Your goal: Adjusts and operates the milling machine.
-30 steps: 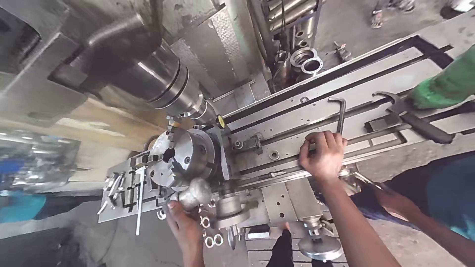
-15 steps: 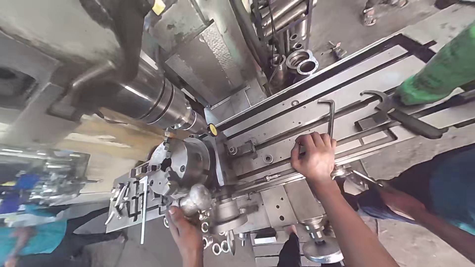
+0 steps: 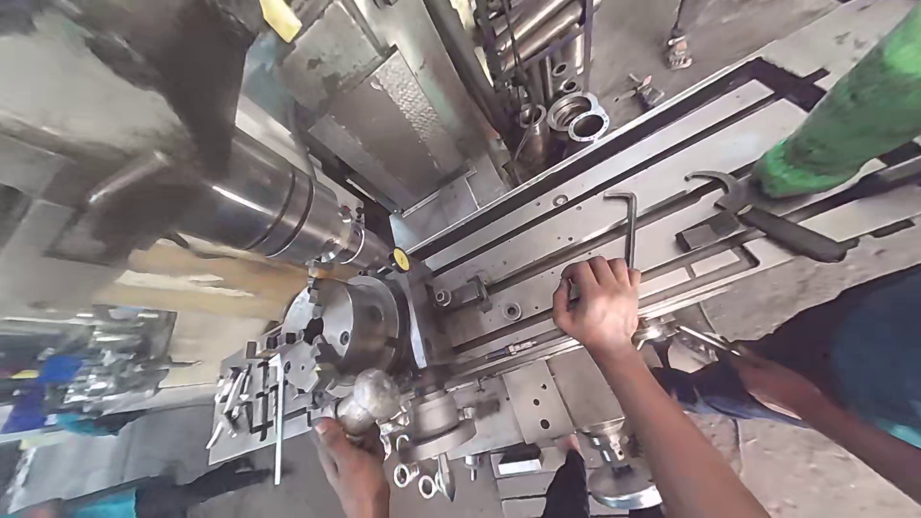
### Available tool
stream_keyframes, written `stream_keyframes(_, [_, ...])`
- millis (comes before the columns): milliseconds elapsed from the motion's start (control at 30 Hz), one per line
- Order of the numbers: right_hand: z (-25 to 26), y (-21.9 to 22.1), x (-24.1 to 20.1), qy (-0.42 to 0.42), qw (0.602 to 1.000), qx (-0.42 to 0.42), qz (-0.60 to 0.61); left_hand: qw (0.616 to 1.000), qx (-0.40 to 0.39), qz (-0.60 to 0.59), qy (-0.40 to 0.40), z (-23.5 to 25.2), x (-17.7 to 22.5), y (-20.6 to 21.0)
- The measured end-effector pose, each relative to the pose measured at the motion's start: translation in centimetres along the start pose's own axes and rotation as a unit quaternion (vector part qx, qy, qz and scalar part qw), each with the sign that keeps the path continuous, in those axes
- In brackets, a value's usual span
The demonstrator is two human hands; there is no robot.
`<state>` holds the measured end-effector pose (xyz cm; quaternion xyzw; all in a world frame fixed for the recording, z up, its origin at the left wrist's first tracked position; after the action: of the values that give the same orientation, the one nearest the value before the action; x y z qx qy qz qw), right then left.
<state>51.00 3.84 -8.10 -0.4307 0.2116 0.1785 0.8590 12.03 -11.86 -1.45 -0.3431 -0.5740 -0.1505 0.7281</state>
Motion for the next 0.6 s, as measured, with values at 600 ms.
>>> stream_keyframes(600, [0.0,0.5,-0.2,0.010,0.999,-0.035,-0.023,0.986,-0.087,0.139,0.022,-0.3,0.9,2.0])
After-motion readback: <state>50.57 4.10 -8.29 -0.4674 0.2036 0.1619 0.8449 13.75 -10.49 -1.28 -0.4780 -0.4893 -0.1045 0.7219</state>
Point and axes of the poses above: each hand's wrist, its own z-axis towards the middle knuckle, its own y-axis out of the palm, x = y × z, the point moved 10 cm from there along z, towards the middle knuckle, and after that the axes turned 2 degrees about y, right-handed, at the moved point
